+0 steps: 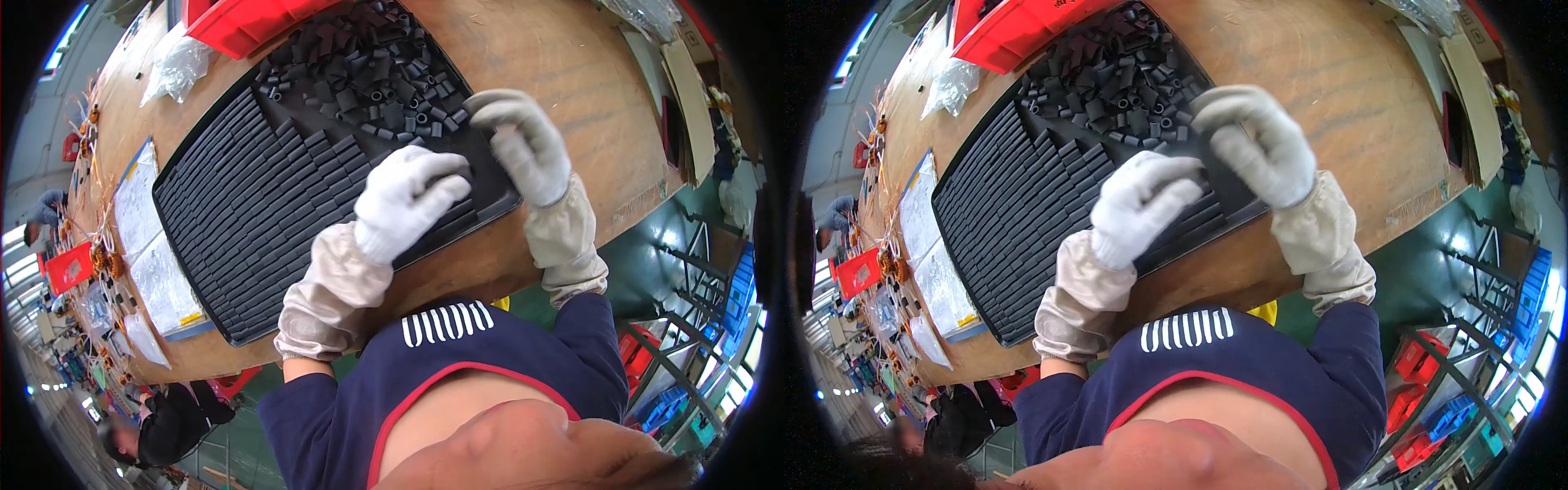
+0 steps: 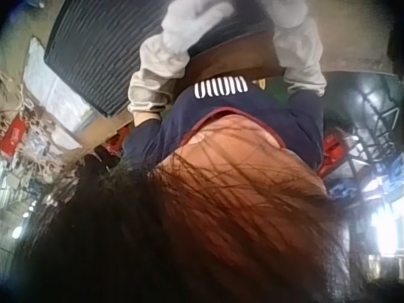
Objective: The person picks small black plastic components from a red bin and inserts them into a black tray with a grid of slots. They handle the parts one at a time, ensuring each piece is placed correctly into the tray. The task involves repetitive picking and placing of identical components.
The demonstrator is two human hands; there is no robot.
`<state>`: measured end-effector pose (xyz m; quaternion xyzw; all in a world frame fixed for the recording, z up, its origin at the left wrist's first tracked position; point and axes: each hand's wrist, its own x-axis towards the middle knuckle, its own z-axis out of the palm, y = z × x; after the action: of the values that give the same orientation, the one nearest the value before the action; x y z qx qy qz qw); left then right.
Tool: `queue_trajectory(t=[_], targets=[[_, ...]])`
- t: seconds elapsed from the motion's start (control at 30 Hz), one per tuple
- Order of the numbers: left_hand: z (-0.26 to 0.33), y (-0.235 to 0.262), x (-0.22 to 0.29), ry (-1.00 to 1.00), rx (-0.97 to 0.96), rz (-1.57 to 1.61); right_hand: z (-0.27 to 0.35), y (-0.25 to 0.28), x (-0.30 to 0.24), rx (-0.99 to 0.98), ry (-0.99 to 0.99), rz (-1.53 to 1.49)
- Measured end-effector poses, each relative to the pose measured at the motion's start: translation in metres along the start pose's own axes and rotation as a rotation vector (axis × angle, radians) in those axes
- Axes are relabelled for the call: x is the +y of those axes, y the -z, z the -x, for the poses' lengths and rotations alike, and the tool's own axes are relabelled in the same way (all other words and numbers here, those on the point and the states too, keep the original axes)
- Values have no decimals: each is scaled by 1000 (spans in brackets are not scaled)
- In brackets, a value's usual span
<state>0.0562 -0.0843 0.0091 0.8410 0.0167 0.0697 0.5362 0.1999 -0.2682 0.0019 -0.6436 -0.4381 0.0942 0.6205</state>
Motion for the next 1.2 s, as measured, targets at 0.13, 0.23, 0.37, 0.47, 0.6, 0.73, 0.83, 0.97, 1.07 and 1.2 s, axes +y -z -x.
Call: queue_trajectory(t=[0.13, 0.23, 0.37, 0.47, 0.6, 0.73, 0.83, 0.97, 1.07, 1.2], targets=[[-2, -52, 0, -354, 92, -466, 15, 13, -3, 258, -221, -56], [3, -63, 1, -359, -6, -630, 34, 15, -2, 219, -246, 107], [15, -71, -7, -269, 22, -602, 44, 18, -4, 127, -196, 445], [37, -81, -11, -342, 311, -723, 53, 13, 13, 131, -134, 494], [50, -12, -6, -514, 225, -653, 54, -3, 34, 150, -272, 526], [93, 90, -4, -227, 449, -857, 53, 0, 39, 12, -377, 637], [157, 149, -43, 106, 715, -1087, 52, -3, 43, -1, -373, 630], [276, 213, -103, 528, 936, -1248, 48, -12, 43, -18, -234, 671], [334, 239, -108, 966, 980, -1209, 51, -9, 37, -24, -303, 668], [450, 271, -181, 776, 1353, -369, 48, -15, 44, -46, -264, 662]])
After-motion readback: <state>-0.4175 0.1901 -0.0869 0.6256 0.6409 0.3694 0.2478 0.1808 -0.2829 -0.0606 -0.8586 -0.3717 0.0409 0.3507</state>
